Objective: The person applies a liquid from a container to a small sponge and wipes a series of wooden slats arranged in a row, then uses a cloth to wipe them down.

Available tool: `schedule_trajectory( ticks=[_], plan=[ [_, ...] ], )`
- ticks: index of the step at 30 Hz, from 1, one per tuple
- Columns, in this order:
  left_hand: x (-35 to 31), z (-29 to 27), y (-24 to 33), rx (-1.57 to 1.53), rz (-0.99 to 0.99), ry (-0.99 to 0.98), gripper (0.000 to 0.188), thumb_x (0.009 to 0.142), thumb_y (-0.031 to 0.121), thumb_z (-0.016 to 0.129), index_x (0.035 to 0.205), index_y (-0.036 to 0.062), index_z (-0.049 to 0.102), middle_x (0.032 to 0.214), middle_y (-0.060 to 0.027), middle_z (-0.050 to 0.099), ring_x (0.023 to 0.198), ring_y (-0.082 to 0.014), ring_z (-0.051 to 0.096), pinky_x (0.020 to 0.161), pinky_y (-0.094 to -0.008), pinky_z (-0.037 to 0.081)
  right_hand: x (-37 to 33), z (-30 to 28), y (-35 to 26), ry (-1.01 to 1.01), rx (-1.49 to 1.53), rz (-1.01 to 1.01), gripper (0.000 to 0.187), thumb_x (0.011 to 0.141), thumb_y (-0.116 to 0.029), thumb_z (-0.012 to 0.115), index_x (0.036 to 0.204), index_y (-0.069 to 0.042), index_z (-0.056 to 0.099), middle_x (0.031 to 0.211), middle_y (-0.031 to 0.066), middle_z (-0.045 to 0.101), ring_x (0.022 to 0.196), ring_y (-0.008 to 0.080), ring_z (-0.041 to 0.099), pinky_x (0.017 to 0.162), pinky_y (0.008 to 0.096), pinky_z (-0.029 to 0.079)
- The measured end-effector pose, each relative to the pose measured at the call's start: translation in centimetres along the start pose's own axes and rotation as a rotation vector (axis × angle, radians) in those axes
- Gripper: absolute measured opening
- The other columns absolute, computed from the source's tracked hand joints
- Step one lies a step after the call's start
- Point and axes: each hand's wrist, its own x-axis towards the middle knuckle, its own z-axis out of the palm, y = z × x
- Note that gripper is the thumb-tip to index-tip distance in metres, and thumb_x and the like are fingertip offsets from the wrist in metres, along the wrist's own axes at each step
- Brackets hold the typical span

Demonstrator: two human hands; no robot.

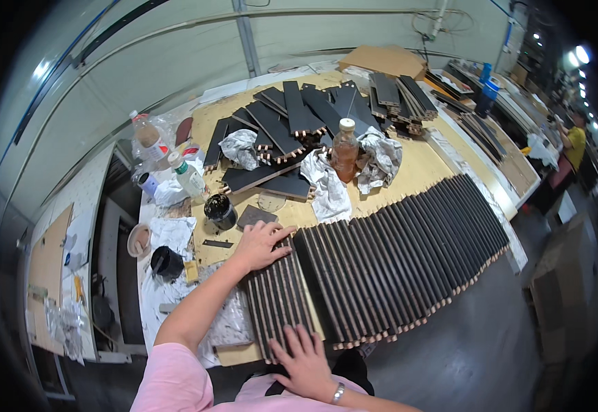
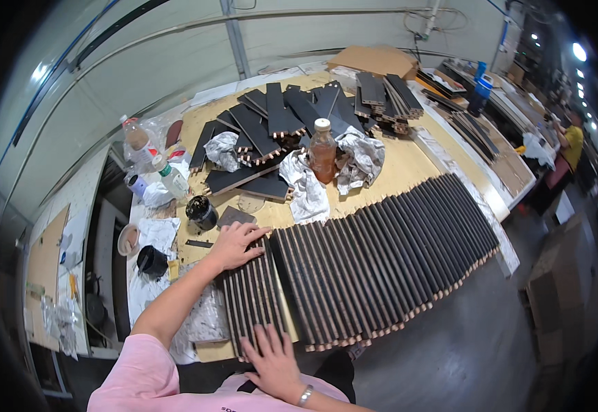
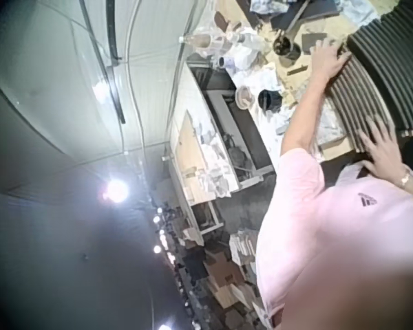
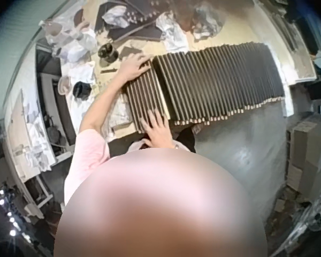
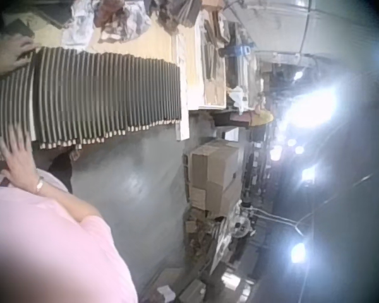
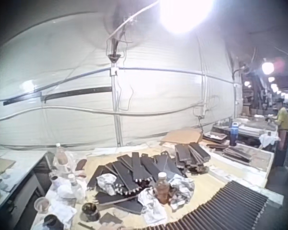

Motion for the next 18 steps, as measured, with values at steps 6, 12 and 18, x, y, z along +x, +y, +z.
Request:
schedule_trajectory(
  ticks=[6,12,18],
  plan=[
    [-1.1,0.6,-2.6,-0.062,0.041,-0.029,0.064,0.112,0.063,0.075,0.169,0.0344,0.070,0.141,-0.0072,0.076,0.128,-0.0343,0.065,0.103,-0.0524,0.052,1.9,5.2,-6.6,0.175,-0.084,0.384,0.101,0.088,-0.073,0.093,0.173,-0.025,0.066,0.190,0.0215,0.044,0.175,0.0593,0.031,0.133,0.0889,0.023],
    [-2.8,-0.3,-3.9,-0.132,0.014,-0.064,0.063,0.112,0.061,0.076,0.167,0.0313,0.072,0.138,-0.0122,0.077,0.126,-0.0388,0.066,0.112,-0.0531,0.055,2.5,12.2,-7.4,0.440,-0.228,0.410,0.081,0.090,-0.067,0.088,0.160,-0.027,0.078,0.180,0.0198,0.055,0.173,0.0577,0.037,0.133,0.0883,0.016],
    [-4.2,-0.2,-3.2,-0.169,0.019,-0.185,0.071,0.112,0.060,0.076,0.173,0.0254,0.066,0.151,-0.0159,0.073,0.130,-0.0415,0.065,0.115,-0.0551,0.055,1.4,13.0,-9.0,0.585,-0.177,0.406,0.081,0.082,-0.064,0.089,0.152,-0.024,0.081,0.171,0.0211,0.062,0.168,0.0565,0.044,0.136,0.0831,0.016]
  ],
)
